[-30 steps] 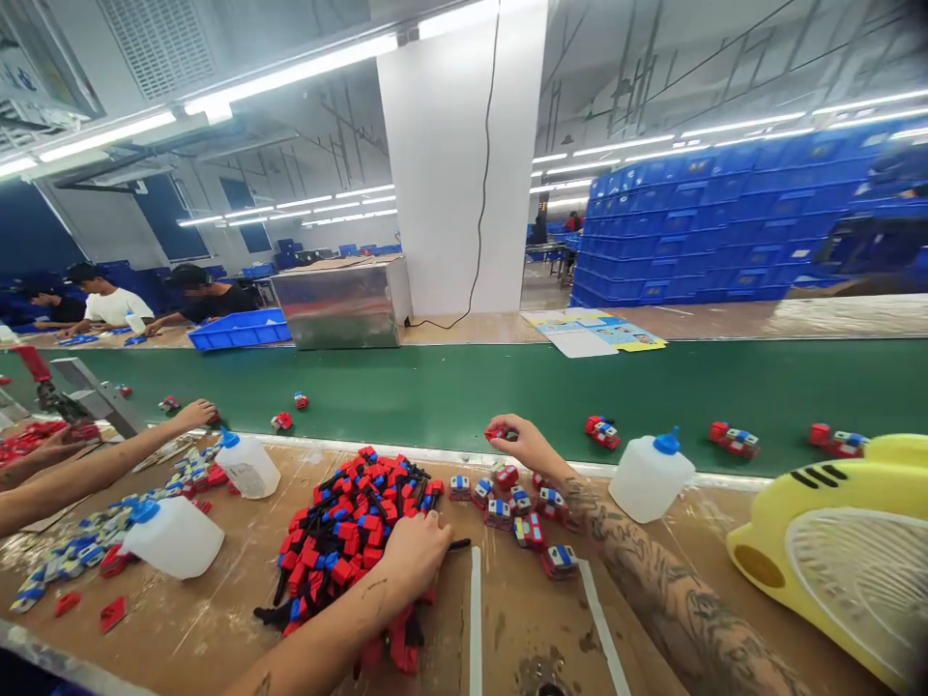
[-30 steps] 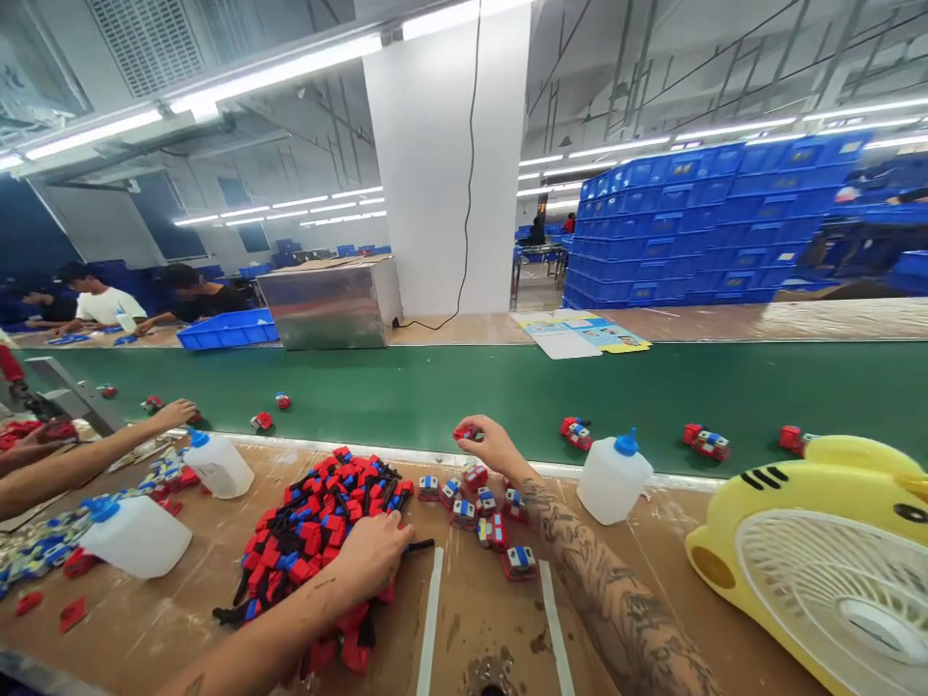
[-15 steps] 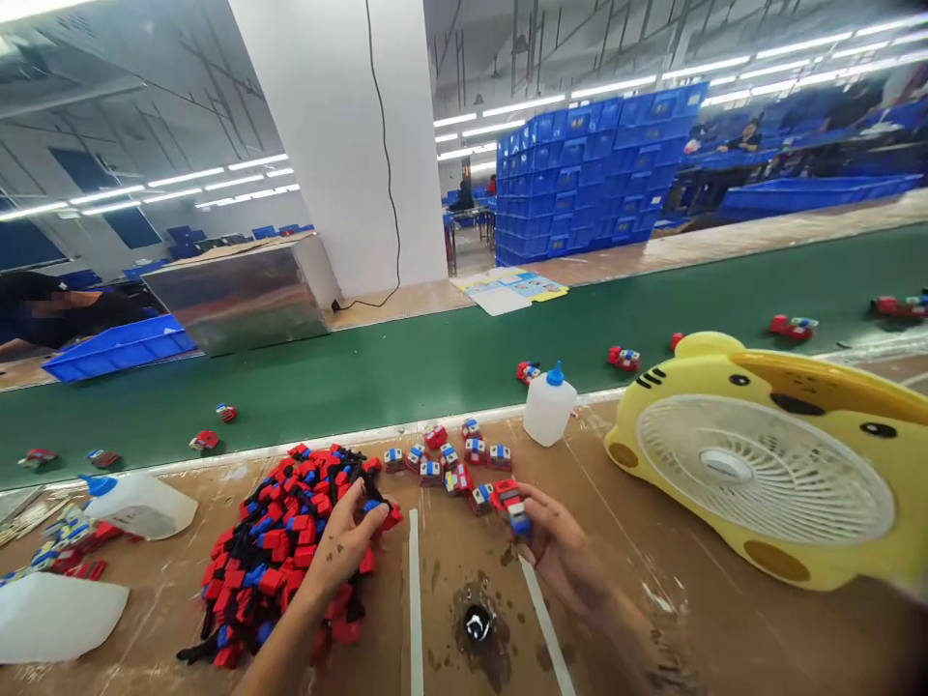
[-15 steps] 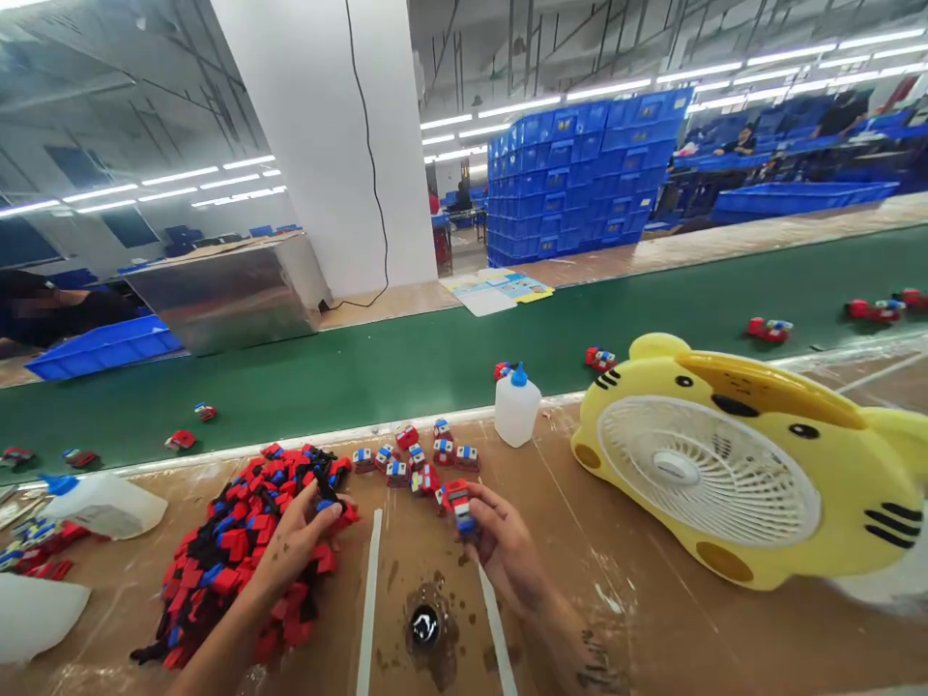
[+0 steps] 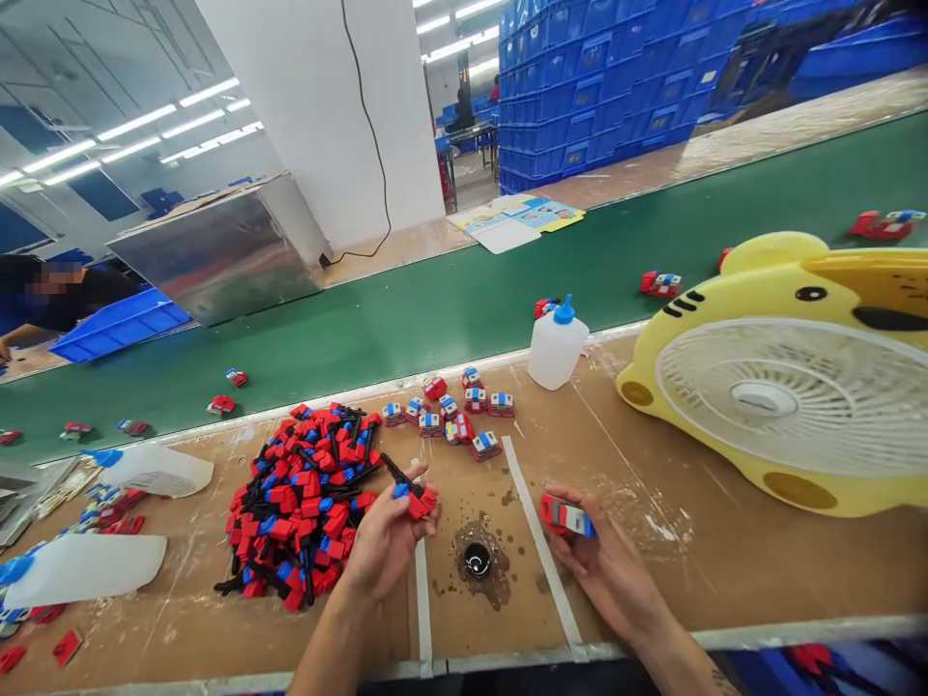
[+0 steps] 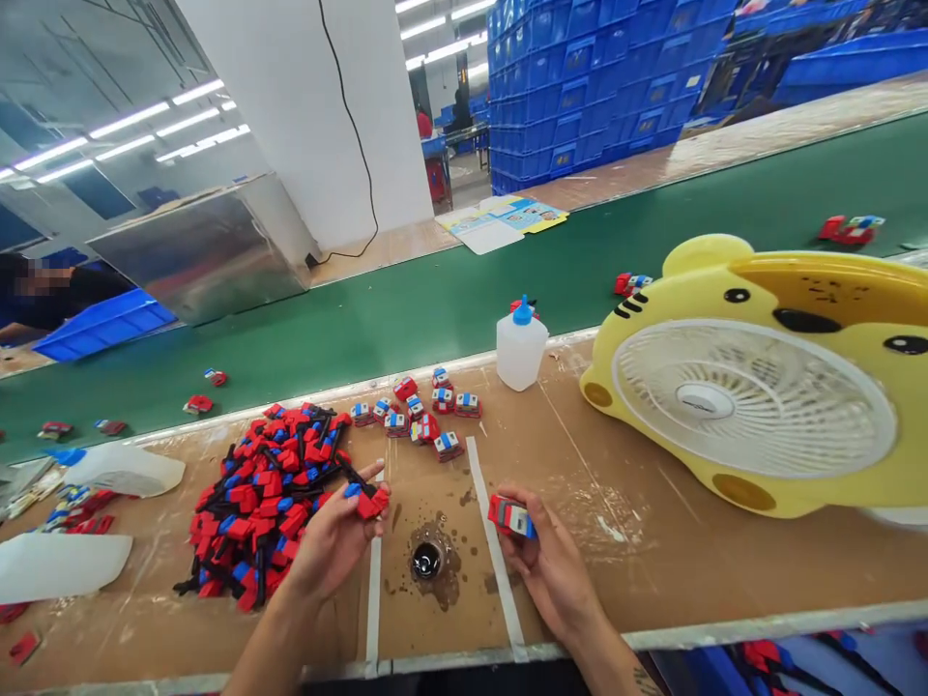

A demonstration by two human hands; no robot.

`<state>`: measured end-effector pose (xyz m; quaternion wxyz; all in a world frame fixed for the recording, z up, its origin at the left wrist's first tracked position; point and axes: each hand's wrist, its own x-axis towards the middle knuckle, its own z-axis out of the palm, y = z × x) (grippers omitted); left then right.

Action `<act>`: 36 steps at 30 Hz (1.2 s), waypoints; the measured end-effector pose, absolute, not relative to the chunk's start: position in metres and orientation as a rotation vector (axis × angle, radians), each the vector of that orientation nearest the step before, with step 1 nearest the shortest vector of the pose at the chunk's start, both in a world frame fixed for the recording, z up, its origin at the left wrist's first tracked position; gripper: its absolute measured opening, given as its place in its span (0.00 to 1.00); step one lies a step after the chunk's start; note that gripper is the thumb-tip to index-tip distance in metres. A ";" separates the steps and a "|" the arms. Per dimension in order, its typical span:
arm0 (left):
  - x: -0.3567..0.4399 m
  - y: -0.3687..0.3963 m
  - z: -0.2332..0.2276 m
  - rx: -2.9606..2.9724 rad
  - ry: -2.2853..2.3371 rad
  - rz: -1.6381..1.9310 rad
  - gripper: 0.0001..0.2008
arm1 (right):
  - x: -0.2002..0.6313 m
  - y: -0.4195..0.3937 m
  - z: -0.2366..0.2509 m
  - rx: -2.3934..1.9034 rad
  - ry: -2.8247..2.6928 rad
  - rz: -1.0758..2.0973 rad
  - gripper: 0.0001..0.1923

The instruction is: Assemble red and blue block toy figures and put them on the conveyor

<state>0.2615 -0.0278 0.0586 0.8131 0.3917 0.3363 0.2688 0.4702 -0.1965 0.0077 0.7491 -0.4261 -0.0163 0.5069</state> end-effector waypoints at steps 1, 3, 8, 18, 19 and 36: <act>0.257 -0.030 0.059 0.879 0.698 0.572 0.21 | 0.470 -0.197 0.007 -0.919 -0.032 1.102 0.22; 0.248 -0.036 0.061 0.997 0.688 0.552 0.19 | 0.469 -0.198 0.006 -0.875 -0.033 1.117 0.22; 0.231 -0.046 0.073 1.125 0.642 0.312 0.25 | 0.473 -0.202 0.000 -0.795 -0.093 1.189 0.19; 0.244 -0.043 0.093 2.190 0.466 0.135 0.24 | 0.470 -0.200 0.001 -0.848 -0.130 1.174 0.26; 0.247 -0.043 0.094 2.225 0.436 0.100 0.22 | 0.470 -0.200 0.001 -0.863 -0.145 1.165 0.26; 0.286 -0.043 0.106 3.066 -0.450 -0.078 0.10 | 0.470 -0.202 -0.008 -0.963 -0.331 1.097 0.27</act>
